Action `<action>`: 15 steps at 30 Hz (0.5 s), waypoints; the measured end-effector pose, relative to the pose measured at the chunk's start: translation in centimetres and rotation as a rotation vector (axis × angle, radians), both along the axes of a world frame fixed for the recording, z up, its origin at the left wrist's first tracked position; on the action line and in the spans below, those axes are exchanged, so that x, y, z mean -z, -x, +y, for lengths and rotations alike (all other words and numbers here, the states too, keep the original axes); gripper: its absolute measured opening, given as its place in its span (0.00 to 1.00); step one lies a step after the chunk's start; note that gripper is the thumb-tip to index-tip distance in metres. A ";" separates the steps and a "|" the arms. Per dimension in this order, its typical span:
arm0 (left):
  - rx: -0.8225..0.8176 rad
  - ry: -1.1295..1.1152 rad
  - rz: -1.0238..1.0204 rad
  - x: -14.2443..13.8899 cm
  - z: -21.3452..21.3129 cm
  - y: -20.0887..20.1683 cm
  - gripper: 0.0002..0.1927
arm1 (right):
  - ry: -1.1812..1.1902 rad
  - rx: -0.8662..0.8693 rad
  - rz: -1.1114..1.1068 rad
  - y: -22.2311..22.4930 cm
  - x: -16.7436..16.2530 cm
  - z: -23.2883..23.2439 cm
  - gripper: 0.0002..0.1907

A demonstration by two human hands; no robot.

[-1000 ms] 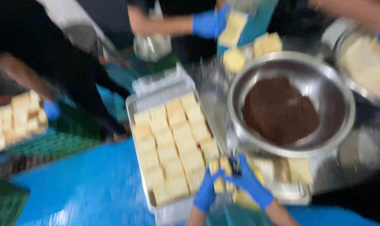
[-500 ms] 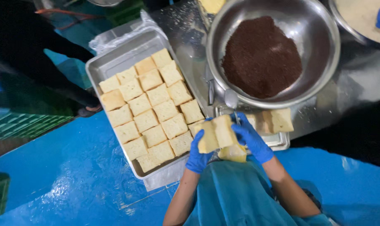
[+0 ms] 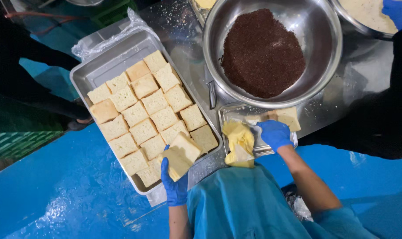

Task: The person holds a slice of bread and spreads a yellow filling onto it with a small spoon, working at a table with trays of bread squares and a large bowl of filling. A coworker dips the filled slices into a bowl of dark sprinkles, and the person continues spreading filling on more slices.

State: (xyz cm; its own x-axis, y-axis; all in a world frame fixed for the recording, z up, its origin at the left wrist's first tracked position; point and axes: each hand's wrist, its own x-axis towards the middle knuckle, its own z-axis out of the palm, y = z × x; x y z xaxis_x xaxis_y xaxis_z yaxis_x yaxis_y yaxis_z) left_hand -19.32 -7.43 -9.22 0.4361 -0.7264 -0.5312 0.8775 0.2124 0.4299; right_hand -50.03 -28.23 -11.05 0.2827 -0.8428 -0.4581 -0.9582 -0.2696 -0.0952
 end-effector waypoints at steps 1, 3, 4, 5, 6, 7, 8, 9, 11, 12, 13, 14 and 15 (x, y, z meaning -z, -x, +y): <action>-0.015 0.003 0.000 0.0 0.2 0.3 0.33 | -0.036 -0.037 0.078 -0.2 0.0 -0.6 0.17; -0.016 0.015 -0.008 0.0 0.4 0.9 0.34 | -0.048 -0.095 0.008 -0.3 0.1 -1.9 0.21; -0.017 0.023 -0.010 0.0 0.3 1.2 0.34 | -0.052 -0.126 -0.025 -0.2 0.0 -2.4 0.24; -0.016 0.014 0.000 0.1 0.3 1.4 0.34 | -0.081 -0.135 -0.063 -0.1 -0.1 -3.0 0.23; -0.015 0.005 0.010 0.2 0.2 1.6 0.34 | -0.109 -0.145 -0.100 -0.1 -0.2 -3.4 0.22; -0.015 -0.002 0.022 0.3 0.1 1.7 0.34 | -0.136 -0.155 -0.136 -0.1 -0.2 -3.7 0.21; -0.014 0.006 0.017 0.4 0.0 1.9 0.34 | -0.104 -0.169 -0.092 -0.1 -0.1 -3.9 0.22; -0.013 0.011 0.011 0.5 0.0 1.9 0.33 | -0.075 -0.183 -0.050 -0.3 0.0 -4.0 0.22; -0.009 0.006 0.003 0.6 0.0 1.8 0.33 | -0.028 -0.242 -0.049 -0.8 0.5 -4.1 0.22; -0.012 -0.002 -0.001 0.6 0.0 1.7 0.33 | -0.007 -0.291 -0.091 -1.2 0.8 -4.1 0.21; -0.017 -0.009 -0.008 0.6 0.1 1.6 0.33 | 0.015 -0.342 -0.137 -1.7 1.2 -4.1 0.20; -0.018 0.003 -0.015 0.6 0.2 1.5 0.33 | -0.072 -0.373 -0.129 -2.1 1.4 -4.0 0.20; -0.019 0.015 -0.022 0.5 0.4 1.4 0.33 | -0.158 -0.402 -0.120 -2.6 1.7 -4.0 0.19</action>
